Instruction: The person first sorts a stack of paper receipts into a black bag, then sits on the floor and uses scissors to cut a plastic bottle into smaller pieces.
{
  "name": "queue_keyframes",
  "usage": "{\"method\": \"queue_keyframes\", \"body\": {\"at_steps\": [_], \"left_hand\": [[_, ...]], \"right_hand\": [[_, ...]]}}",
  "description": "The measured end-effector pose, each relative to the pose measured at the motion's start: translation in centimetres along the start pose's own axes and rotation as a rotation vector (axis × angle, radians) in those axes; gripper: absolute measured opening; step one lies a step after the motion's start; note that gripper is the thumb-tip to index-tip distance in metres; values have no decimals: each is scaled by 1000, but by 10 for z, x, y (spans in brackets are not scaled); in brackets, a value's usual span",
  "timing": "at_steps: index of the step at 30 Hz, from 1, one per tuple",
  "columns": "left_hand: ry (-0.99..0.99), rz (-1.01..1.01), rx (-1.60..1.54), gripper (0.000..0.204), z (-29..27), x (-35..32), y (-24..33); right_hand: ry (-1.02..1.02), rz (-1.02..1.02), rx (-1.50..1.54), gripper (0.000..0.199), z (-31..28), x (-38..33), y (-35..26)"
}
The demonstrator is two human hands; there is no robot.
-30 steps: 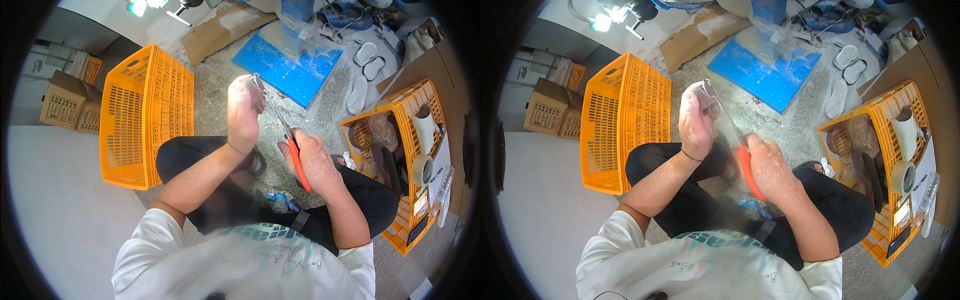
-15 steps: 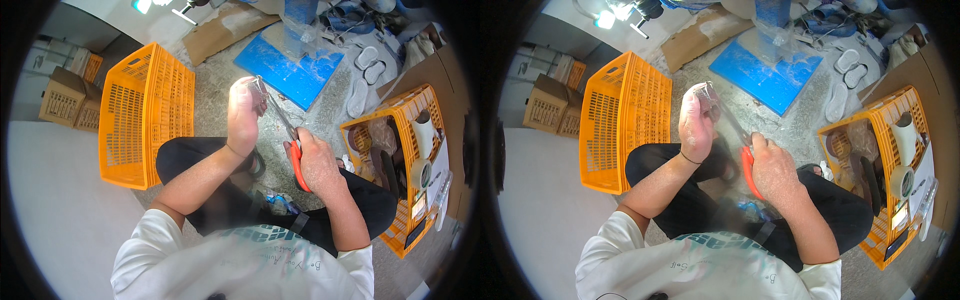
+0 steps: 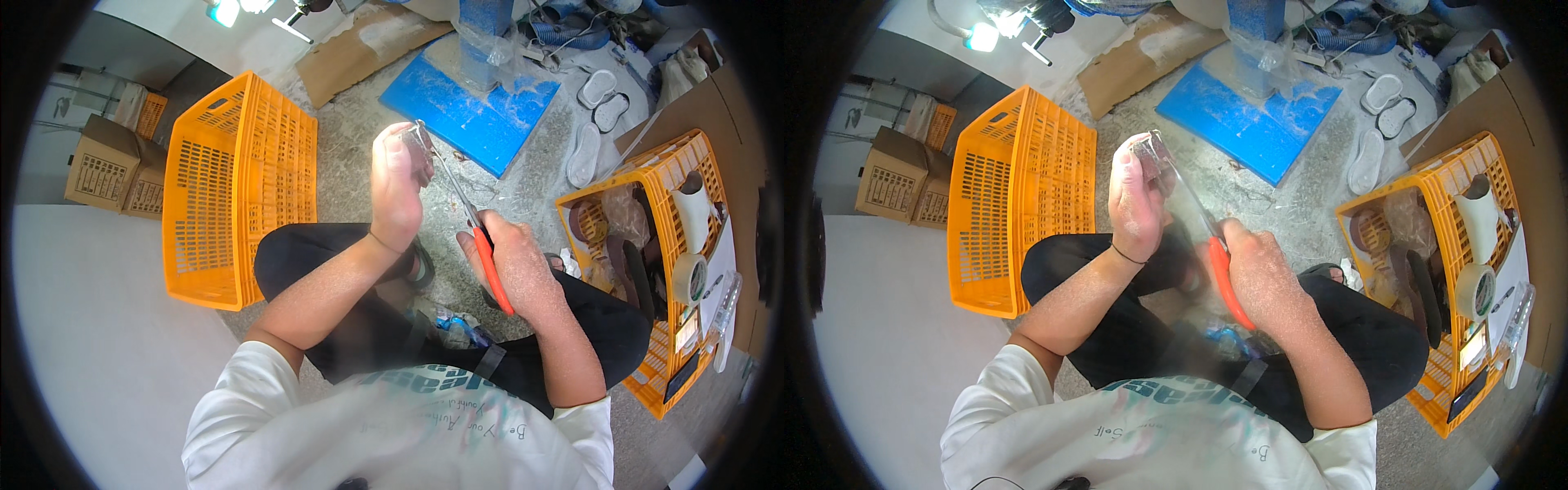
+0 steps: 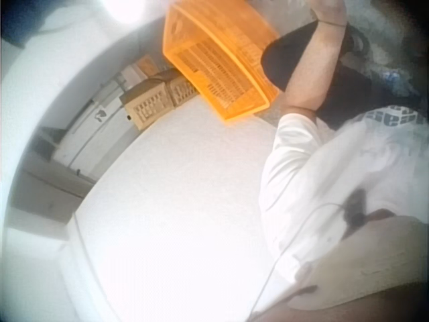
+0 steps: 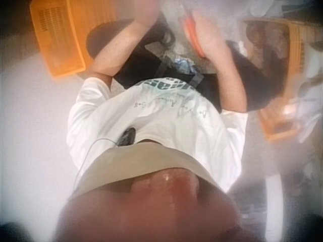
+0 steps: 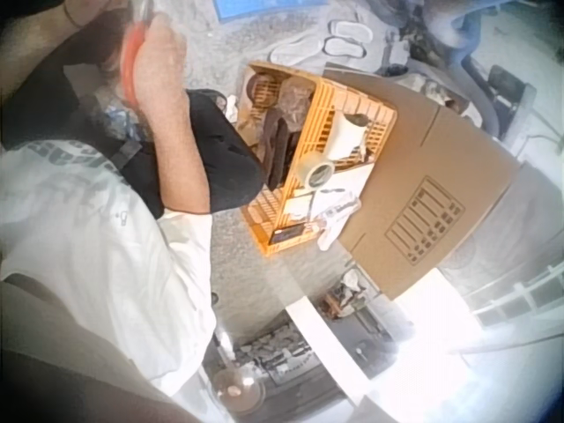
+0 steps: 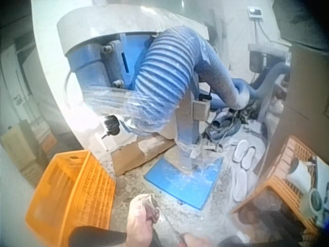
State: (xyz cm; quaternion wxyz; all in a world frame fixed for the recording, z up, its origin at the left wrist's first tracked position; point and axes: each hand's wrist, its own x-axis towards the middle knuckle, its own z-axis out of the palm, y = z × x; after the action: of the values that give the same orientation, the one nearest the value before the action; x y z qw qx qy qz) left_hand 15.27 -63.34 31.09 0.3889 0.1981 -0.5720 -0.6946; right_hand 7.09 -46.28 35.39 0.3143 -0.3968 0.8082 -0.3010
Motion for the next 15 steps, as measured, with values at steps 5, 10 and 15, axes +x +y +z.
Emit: {"method": "queue_keyframes", "body": {"at_steps": [5, 10, 15], "left_hand": [[-20, -11, -73, 37, 1, 0, 3], [-26, -25, -111, 38, 4, -7, 2], [-16, -52, -114, 39, 6, -11, 3]], "right_hand": [[228, -127, -59, 54, 13, 9, 6], [216, -123, -92, 64, 20, 11, 6], [158, -97, -97, 62, 14, 11, 0]]}}
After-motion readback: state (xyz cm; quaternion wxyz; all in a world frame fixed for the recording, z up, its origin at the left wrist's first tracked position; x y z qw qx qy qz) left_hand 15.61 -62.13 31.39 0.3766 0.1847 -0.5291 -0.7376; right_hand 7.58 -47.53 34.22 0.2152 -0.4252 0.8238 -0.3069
